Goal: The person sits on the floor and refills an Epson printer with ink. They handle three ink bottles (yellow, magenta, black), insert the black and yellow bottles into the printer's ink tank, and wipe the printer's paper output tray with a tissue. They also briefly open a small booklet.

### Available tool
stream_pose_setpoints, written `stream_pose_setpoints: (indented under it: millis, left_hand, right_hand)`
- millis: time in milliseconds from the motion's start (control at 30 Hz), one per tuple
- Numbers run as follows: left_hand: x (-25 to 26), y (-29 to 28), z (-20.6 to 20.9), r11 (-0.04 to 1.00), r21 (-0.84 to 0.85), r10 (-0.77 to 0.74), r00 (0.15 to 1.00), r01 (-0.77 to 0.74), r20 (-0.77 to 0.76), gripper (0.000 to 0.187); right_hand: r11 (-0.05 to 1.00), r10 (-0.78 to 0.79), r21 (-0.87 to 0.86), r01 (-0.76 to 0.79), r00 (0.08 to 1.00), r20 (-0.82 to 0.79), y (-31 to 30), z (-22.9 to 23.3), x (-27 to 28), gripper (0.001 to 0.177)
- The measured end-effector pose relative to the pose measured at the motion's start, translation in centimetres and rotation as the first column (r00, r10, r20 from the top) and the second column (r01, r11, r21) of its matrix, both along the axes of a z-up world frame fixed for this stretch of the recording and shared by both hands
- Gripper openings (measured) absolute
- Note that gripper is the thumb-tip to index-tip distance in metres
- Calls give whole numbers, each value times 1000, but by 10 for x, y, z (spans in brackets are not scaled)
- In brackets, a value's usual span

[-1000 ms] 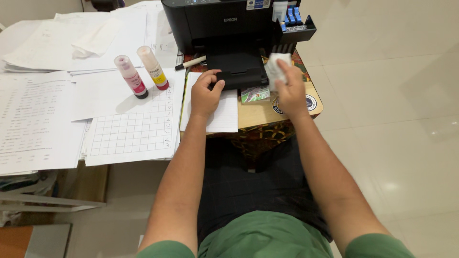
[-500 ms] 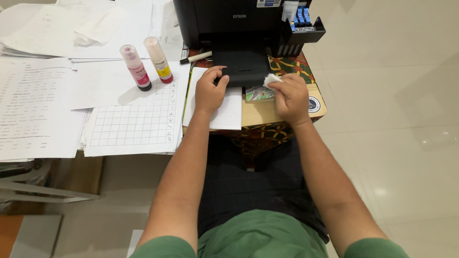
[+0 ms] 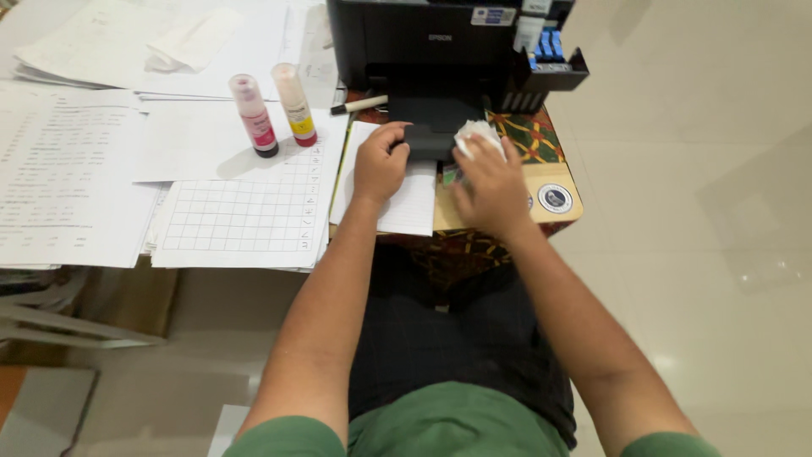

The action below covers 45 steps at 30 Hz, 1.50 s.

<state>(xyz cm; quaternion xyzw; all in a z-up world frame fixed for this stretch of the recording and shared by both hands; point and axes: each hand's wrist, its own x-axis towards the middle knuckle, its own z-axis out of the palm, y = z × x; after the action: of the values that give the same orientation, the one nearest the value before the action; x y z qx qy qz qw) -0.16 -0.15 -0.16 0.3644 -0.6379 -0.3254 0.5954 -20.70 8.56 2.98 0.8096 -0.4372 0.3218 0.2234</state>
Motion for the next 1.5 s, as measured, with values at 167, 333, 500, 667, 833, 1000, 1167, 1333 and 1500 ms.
stream_pose_setpoints:
  millis: [167, 333, 500, 667, 833, 1000, 1167, 1333, 1500]
  left_hand:
    - [2, -4, -9, 989, 77, -108, 973, 126, -204, 34]
    - [3, -9, -12, 981, 87, -144, 954, 172, -263, 46]
    - [3, -6, -8, 991, 58, -111, 985, 120, -131, 56]
    - [4, -2, -7, 991, 48, -115, 980, 125, -159, 57]
    - [4, -5, -7, 991, 33, -122, 978, 129, -168, 55]
    - [3, -5, -9, 992, 36, -112, 979, 120, -171, 51]
    - [3, -8, -10, 991, 34, -122, 978, 130, -167, 49]
    - [4, -8, -11, 993, 27, -112, 987, 115, -114, 37]
    - [4, -10, -11, 998, -4, -65, 994, 65, -86, 39]
  right_hand:
    - [989, 2, 148, 10, 997, -79, -6, -12, 48, 64]
    - [976, 60, 216, -37, 993, -100, -17, -11, 64, 64]
    - [972, -124, 206, 113, 992, 40, -14, -15, 47, 69]
    - [968, -240, 116, 223, 958, 159, -10, -22, 40, 71]
    - [977, -18, 210, 41, 994, -110, -5, -19, 43, 56]
    - [979, -143, 151, 138, 989, 22, -3, -17, 47, 62]
    - [988, -72, 136, 71, 997, 6, -1, -16, 45, 56]
    - [988, -91, 131, 83, 994, 60, 0, -20, 42, 47]
    - [988, -148, 73, 139, 978, 144, -1, -22, 43, 45]
